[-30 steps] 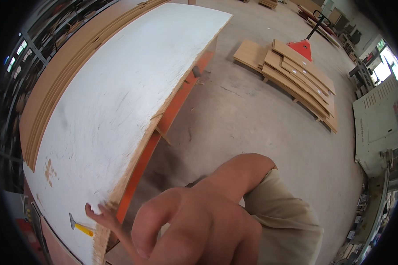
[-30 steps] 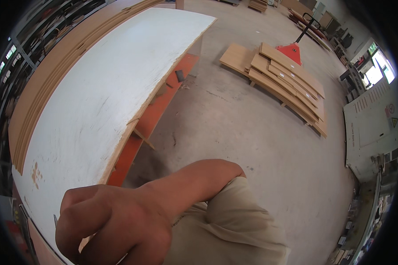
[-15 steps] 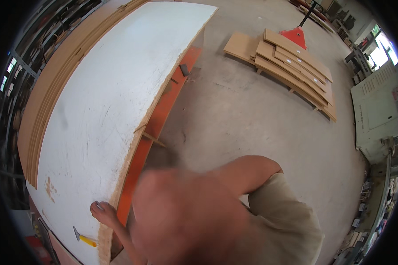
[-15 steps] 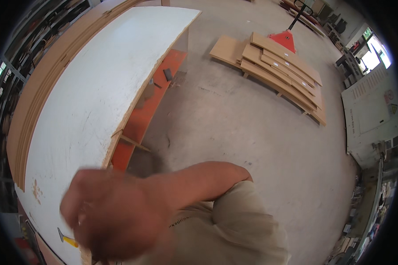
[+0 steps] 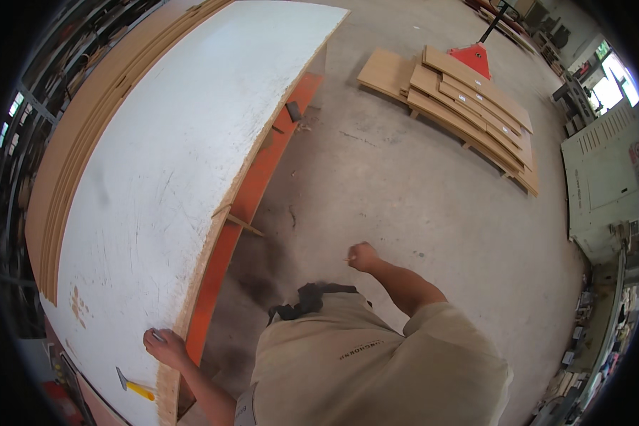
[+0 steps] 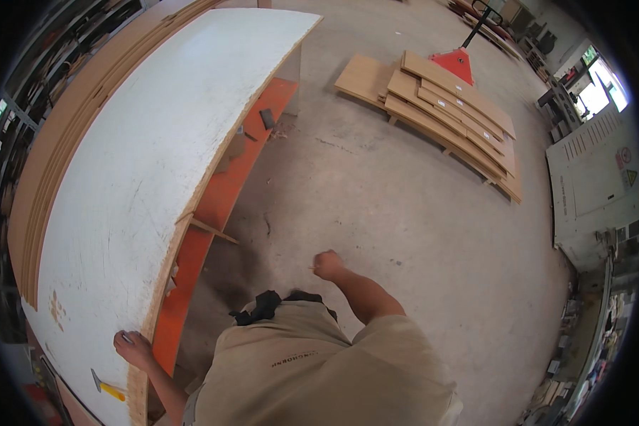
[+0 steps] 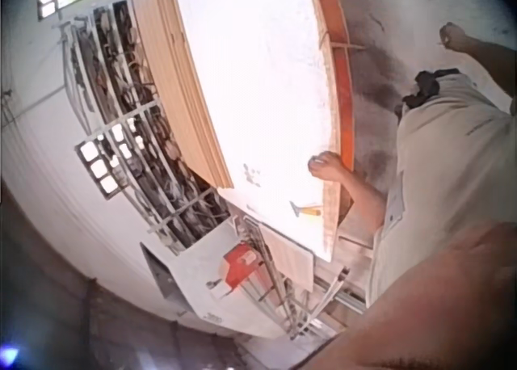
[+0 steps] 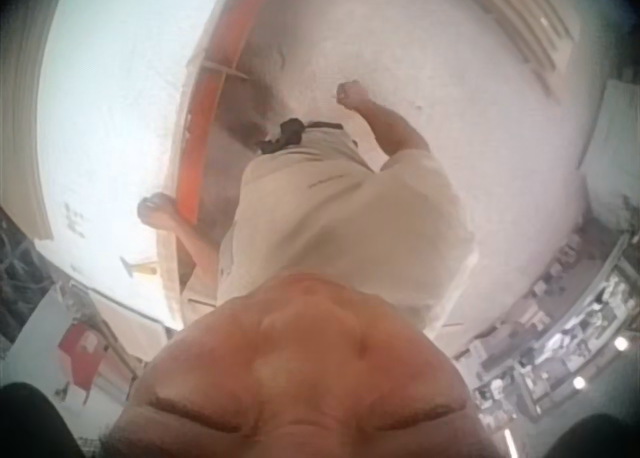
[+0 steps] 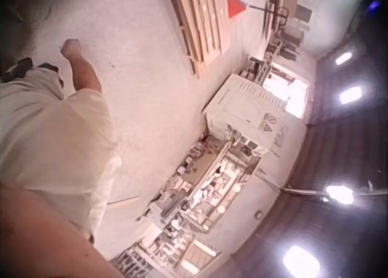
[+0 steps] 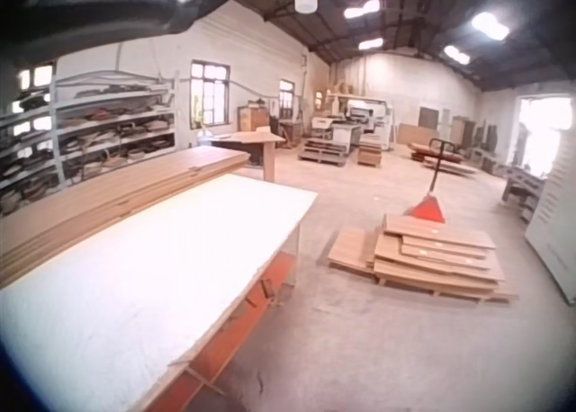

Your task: The person uses a yellow-handled scraper to remove material from the surface of thin wooden planks. They repeatedly scrape along the length of each plank, then place it on a stack on the floor before picking up the next one.

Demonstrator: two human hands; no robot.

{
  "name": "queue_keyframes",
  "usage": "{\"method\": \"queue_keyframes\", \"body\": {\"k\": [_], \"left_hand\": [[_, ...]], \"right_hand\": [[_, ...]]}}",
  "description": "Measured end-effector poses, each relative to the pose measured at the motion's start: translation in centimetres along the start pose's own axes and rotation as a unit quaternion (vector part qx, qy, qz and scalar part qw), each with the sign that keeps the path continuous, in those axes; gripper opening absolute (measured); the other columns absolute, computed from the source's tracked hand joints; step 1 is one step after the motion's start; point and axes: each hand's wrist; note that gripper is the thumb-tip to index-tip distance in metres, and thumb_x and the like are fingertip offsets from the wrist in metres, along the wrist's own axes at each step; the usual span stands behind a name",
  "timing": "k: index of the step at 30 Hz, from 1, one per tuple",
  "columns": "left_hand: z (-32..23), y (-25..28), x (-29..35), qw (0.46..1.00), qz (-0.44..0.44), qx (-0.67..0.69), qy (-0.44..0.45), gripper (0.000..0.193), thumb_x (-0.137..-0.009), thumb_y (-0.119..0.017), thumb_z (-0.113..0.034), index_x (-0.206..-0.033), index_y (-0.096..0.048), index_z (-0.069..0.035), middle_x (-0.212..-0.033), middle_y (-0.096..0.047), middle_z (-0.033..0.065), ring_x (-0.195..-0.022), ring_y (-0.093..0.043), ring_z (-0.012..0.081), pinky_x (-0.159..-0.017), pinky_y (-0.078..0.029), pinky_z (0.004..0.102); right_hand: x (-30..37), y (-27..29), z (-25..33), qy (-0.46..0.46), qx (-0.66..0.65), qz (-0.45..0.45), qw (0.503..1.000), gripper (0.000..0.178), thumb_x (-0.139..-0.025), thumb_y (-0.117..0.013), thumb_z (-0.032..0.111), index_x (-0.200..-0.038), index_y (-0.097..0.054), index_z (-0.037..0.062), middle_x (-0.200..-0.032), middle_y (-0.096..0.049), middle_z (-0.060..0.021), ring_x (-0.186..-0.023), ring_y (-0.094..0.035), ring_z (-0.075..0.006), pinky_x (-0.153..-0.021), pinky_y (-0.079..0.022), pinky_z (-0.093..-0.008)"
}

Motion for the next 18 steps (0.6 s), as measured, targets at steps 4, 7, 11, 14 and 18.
{"method": "queue_keyframes", "body": {"k": [4, 7, 11, 14, 18], "left_hand": [[0.1, -0.3, -0.2, 1.000, 0.002, 0.002, 0.003, 0.029, -0.088, -0.057, -0.014, -0.112, -0.059, 0.003, -0.116, -0.061, 0.0235, -0.106, -0.057, 0.0440, -0.093, -0.047, 0.0517], [-0.2, -0.4, -0.2, 1.000, -0.007, 0.000, -0.003, 0.029, -0.088, -0.057, -0.014, -0.111, -0.059, 0.002, -0.115, -0.061, 0.0234, -0.106, -0.057, 0.0441, -0.093, -0.046, 0.0521], [1.5, -0.7, -0.1, 0.998, 0.000, 0.053, -0.019, 0.029, -0.088, -0.057, -0.014, -0.112, -0.059, 0.002, -0.115, -0.060, 0.0234, -0.105, -0.057, 0.0444, -0.092, -0.046, 0.0525], [2.9, -2.2, -0.3, 0.995, 0.012, 0.095, -0.018, 0.028, -0.088, -0.057, -0.014, -0.112, -0.058, 0.001, -0.115, -0.060, 0.0234, -0.105, -0.057, 0.0444, -0.092, -0.046, 0.0524], [1.6, -1.2, 0.1, 0.997, 0.005, 0.077, -0.021, 0.028, -0.088, -0.057, -0.014, -0.111, -0.058, 0.001, -0.115, -0.060, 0.0232, -0.104, -0.057, 0.0440, -0.092, -0.046, 0.0520]], "right_hand": [[2.7, 0.5, -2.2, -0.204, -0.083, 0.003, 0.975, 0.017, -0.076, -0.072, 0.025, -0.088, -0.074, 0.0138, -0.098, -0.074, -0.0124, -0.102, -0.065, -0.0361, -0.088, -0.055, -0.0466], [2.2, 0.8, -1.4, -0.174, -0.091, -0.012, 0.980, 0.018, -0.076, -0.072, 0.026, -0.089, -0.075, 0.0143, -0.097, -0.074, -0.0115, -0.102, -0.065, -0.0363, -0.089, -0.055, -0.0458], [-0.4, 1.2, 2.0, -0.131, -0.084, 0.021, 0.988, 0.017, -0.073, -0.073, 0.025, -0.085, -0.075, 0.0130, -0.095, -0.074, -0.0106, -0.100, -0.065, -0.0371, -0.089, -0.055, -0.0461], [-2.0, -0.9, 3.5, -0.036, -0.134, -0.075, 0.988, 0.016, -0.071, -0.072, 0.023, -0.083, -0.075, 0.0124, -0.091, -0.074, -0.0110, -0.098, -0.065, -0.0372, -0.088, -0.054, -0.0458], [-4.7, -2.4, 4.3, 0.063, -0.094, -0.065, 0.991, 0.016, -0.071, -0.071, 0.021, -0.084, -0.076, 0.0121, -0.090, -0.074, -0.0109, -0.096, -0.064, -0.0363, -0.087, -0.054, -0.0453]]}}
Point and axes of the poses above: each hand's wrist, its own x-axis away from the middle knuckle, its own y-axis out of the back of the hand, z = x × y
